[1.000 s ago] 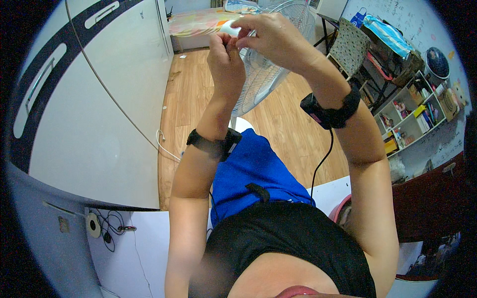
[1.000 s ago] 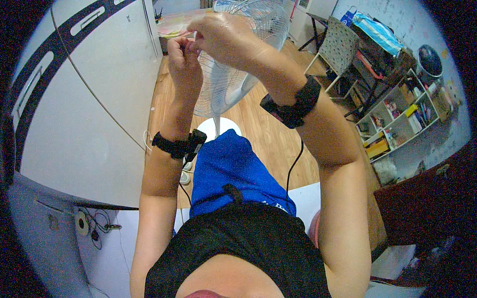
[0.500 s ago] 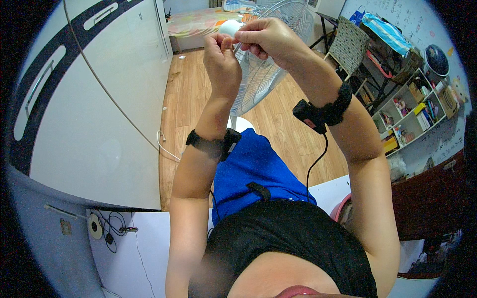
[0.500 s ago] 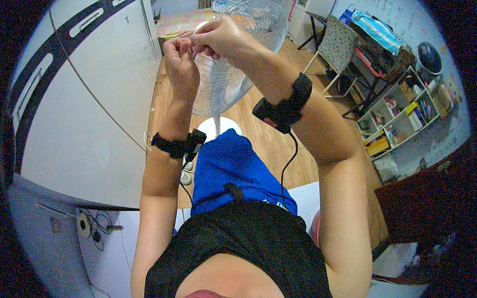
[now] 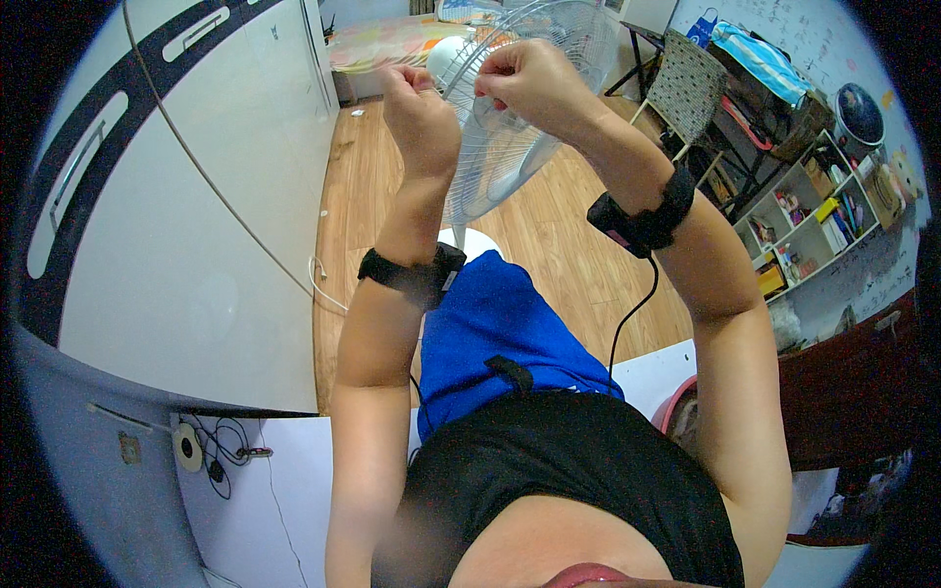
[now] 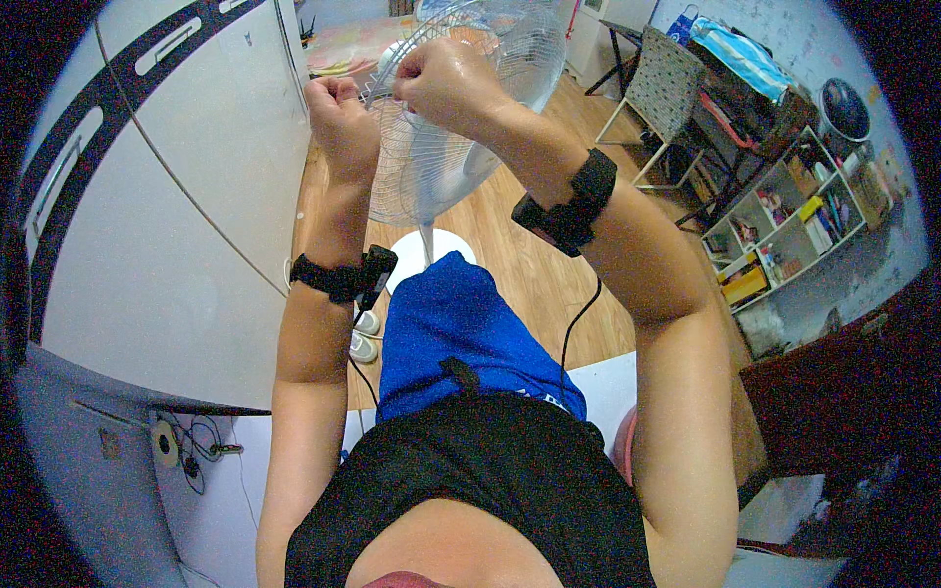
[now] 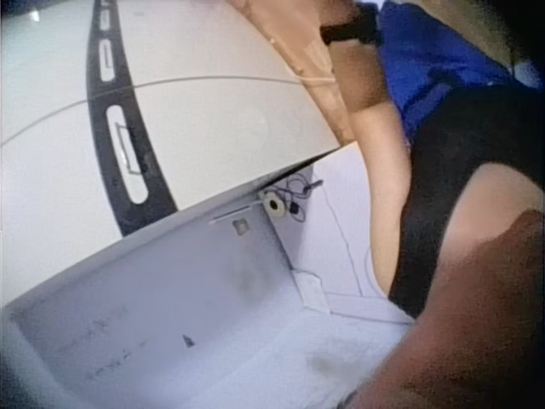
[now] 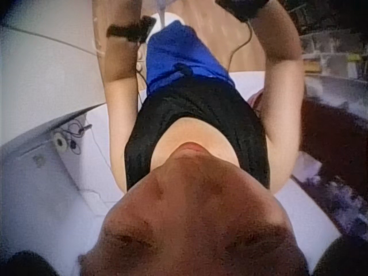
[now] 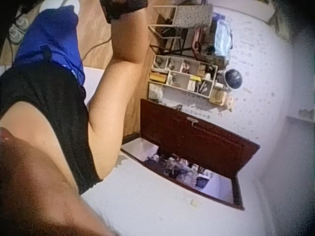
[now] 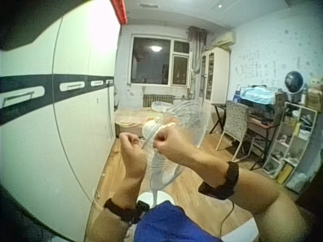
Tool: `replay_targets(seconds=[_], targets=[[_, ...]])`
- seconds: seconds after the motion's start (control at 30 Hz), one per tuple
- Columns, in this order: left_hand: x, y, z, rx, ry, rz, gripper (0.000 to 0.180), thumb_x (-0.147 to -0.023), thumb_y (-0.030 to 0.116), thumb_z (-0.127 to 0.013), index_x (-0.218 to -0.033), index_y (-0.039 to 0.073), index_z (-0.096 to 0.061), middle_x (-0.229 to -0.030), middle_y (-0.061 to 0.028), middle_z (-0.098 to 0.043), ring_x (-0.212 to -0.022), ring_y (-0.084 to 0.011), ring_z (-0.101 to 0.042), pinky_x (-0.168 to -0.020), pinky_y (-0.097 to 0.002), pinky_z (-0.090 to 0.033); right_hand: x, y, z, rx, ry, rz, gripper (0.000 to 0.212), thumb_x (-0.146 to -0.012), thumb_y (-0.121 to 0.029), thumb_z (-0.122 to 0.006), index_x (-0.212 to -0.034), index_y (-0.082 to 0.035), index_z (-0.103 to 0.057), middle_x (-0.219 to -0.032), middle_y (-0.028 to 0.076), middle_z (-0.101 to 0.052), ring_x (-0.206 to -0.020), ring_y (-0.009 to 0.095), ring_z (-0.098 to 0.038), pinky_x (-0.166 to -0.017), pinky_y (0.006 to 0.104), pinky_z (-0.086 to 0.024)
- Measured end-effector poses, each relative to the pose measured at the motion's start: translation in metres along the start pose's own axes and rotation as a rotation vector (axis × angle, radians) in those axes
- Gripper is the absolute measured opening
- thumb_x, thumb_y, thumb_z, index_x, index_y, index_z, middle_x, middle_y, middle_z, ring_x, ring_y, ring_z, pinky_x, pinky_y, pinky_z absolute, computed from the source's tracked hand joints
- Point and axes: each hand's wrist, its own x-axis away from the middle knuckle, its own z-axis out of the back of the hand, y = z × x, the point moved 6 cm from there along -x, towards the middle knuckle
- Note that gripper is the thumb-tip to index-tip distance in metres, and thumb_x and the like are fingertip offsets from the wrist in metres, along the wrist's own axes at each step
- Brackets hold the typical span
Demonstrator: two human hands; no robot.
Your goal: The person repairs a fan by removing the front grill, wiping it with a cloth from a bucket, and then reinstalling the grill and securing it with a small blue component.
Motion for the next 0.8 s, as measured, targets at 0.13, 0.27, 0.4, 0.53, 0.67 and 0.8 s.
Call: replay_targets(seconds=[0.13,0.27,0.4,0.53,0.67,0.8], targets=[[-0.005,-0.002,0.001,-0.027,0.017,-0.002,0.004,-0.086,0.003,-0.045,-0.086,0.000,-0.041,-0.076,-0.0150,-0.051,-0.070,-0.0297,-0.052,-0.067,-0.0384,-0.043,-0.004,-0.005,-0.003,-0.460,-0.046,-0.249,0.012,-0.078,-0.012,-0.066,-0.080,0.000,-0.068,-0.065,0.003,-0.057,-0.051,0.006,-0.045,-0.043,0.0195,-0.034],[-0.006,-0.004,-0.002,0.058,0.022,0.068,0.012,-0.087,0.009,-0.049,-0.086,-0.001,-0.042,-0.077,-0.0119,-0.049,-0.073,-0.0237,-0.049,-0.069,-0.0357,-0.042,-0.010,0.000,-0.006,-0.600,0.030,-0.311,0.013,-0.076,-0.009,-0.067,-0.083,0.001,-0.068,-0.066,0.005,-0.058,-0.049,0.005,-0.043,-0.041,0.0187,-0.031],[0.000,-0.015,-0.007,0.202,-0.020,0.121,0.019,-0.086,0.014,-0.053,-0.084,-0.001,-0.042,-0.077,-0.0099,-0.048,-0.074,-0.0204,-0.047,-0.070,-0.0341,-0.041,-0.018,-0.010,-0.019,-0.365,0.203,-0.184,0.015,-0.071,-0.008,-0.068,-0.079,0.004,-0.068,-0.067,0.009,-0.062,-0.054,0.010,-0.054,-0.044,0.0212,-0.040],[0.000,-0.002,-0.004,0.091,0.017,0.000,0.016,-0.086,0.013,-0.051,-0.083,-0.001,-0.042,-0.077,-0.0108,-0.049,-0.072,-0.0226,-0.048,-0.068,-0.0353,-0.041,-0.027,-0.001,-0.019,-0.035,0.271,0.023,0.012,-0.069,-0.016,-0.063,-0.071,-0.006,-0.069,-0.066,0.015,-0.064,-0.061,0.026,-0.064,-0.059,0.0363,-0.050],[-0.006,0.001,-0.002,-0.001,-0.084,-0.048,0.006,-0.087,0.005,-0.043,-0.086,0.000,-0.042,-0.078,-0.0135,-0.051,-0.072,-0.0274,-0.051,-0.068,-0.0375,-0.042,-0.011,-0.021,-0.022,0.295,0.324,0.229,0.015,-0.072,-0.018,-0.060,-0.071,-0.007,-0.069,-0.068,0.019,-0.062,-0.065,0.034,-0.063,-0.061,0.0416,-0.050],[-0.019,-0.008,-0.005,0.018,-0.261,0.020,0.010,-0.089,0.009,-0.046,-0.088,-0.001,-0.045,-0.079,-0.0123,-0.054,-0.070,-0.0245,-0.052,-0.065,-0.0363,-0.042,-0.008,-0.021,-0.022,0.300,0.308,0.336,0.018,-0.076,-0.019,-0.056,-0.072,-0.006,-0.067,-0.070,0.019,-0.062,-0.067,0.035,-0.062,-0.061,0.0423,-0.050]])
